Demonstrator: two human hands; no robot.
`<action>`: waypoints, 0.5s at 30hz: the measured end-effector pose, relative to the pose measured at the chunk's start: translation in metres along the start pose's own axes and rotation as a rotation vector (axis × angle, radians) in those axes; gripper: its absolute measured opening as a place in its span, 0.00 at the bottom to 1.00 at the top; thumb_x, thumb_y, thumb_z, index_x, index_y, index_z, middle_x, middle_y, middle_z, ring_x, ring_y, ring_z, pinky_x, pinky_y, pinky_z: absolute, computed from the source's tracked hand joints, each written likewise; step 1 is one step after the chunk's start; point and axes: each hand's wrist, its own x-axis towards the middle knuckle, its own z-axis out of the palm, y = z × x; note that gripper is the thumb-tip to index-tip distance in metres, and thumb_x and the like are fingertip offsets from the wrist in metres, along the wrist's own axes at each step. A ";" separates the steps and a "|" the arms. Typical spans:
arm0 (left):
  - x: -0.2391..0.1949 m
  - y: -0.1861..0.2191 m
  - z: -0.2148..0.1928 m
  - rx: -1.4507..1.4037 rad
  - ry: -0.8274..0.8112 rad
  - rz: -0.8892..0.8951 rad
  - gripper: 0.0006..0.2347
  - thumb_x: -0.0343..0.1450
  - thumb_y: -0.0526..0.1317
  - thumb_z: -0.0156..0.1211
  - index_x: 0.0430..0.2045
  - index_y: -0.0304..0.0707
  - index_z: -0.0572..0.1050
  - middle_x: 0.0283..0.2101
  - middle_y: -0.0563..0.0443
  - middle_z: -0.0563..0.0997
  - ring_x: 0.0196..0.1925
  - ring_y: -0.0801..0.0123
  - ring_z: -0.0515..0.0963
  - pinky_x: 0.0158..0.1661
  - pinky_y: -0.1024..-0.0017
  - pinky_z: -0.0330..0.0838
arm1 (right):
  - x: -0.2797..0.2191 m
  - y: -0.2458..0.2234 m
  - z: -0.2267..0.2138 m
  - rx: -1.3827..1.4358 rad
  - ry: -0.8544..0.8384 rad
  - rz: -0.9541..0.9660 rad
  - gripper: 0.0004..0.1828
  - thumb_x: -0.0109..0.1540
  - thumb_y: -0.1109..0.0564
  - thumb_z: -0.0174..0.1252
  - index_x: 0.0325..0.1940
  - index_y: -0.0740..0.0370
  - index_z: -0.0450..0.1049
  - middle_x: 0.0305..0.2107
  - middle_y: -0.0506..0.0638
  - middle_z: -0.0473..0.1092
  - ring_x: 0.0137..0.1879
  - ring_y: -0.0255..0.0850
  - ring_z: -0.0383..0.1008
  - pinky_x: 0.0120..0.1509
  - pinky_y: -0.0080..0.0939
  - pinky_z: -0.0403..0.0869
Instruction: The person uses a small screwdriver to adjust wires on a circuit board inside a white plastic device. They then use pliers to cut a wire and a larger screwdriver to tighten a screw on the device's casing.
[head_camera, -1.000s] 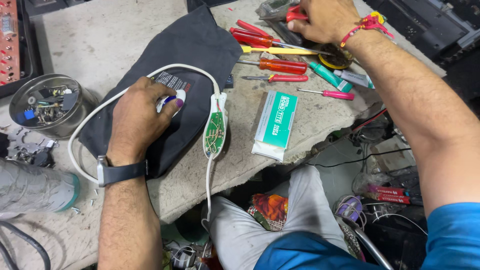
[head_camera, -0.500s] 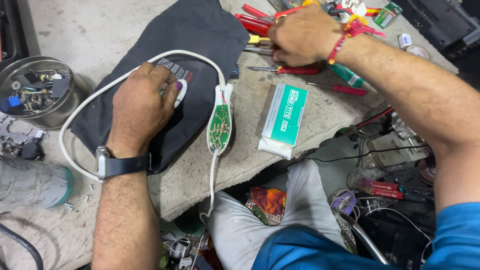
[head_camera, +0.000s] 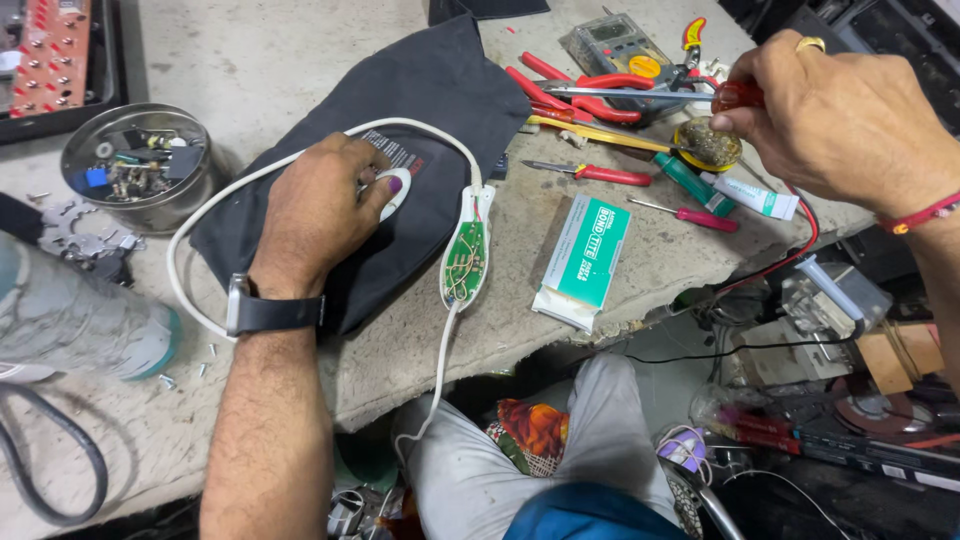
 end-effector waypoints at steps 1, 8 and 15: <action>0.000 0.008 -0.007 0.008 0.065 0.048 0.11 0.70 0.42 0.68 0.41 0.36 0.80 0.42 0.41 0.80 0.45 0.51 0.79 0.44 0.56 0.73 | 0.000 -0.005 -0.007 -0.010 -0.005 0.004 0.22 0.66 0.42 0.63 0.46 0.66 0.73 0.26 0.56 0.73 0.28 0.51 0.77 0.27 0.46 0.71; -0.088 0.130 -0.016 0.135 0.352 0.529 0.19 0.71 0.44 0.64 0.52 0.29 0.75 0.52 0.40 0.77 0.53 0.50 0.76 0.51 0.53 0.68 | -0.052 -0.057 -0.051 -0.031 -0.038 -0.274 0.27 0.56 0.47 0.60 0.60 0.49 0.76 0.35 0.43 0.75 0.26 0.42 0.74 0.25 0.43 0.71; -0.166 0.202 -0.009 0.300 0.310 0.662 0.10 0.79 0.45 0.60 0.34 0.38 0.76 0.24 0.57 0.69 0.21 0.72 0.71 0.21 0.74 0.62 | -0.157 -0.080 -0.056 0.492 0.093 -0.592 0.27 0.56 0.48 0.59 0.59 0.56 0.74 0.32 0.43 0.70 0.31 0.37 0.73 0.30 0.39 0.72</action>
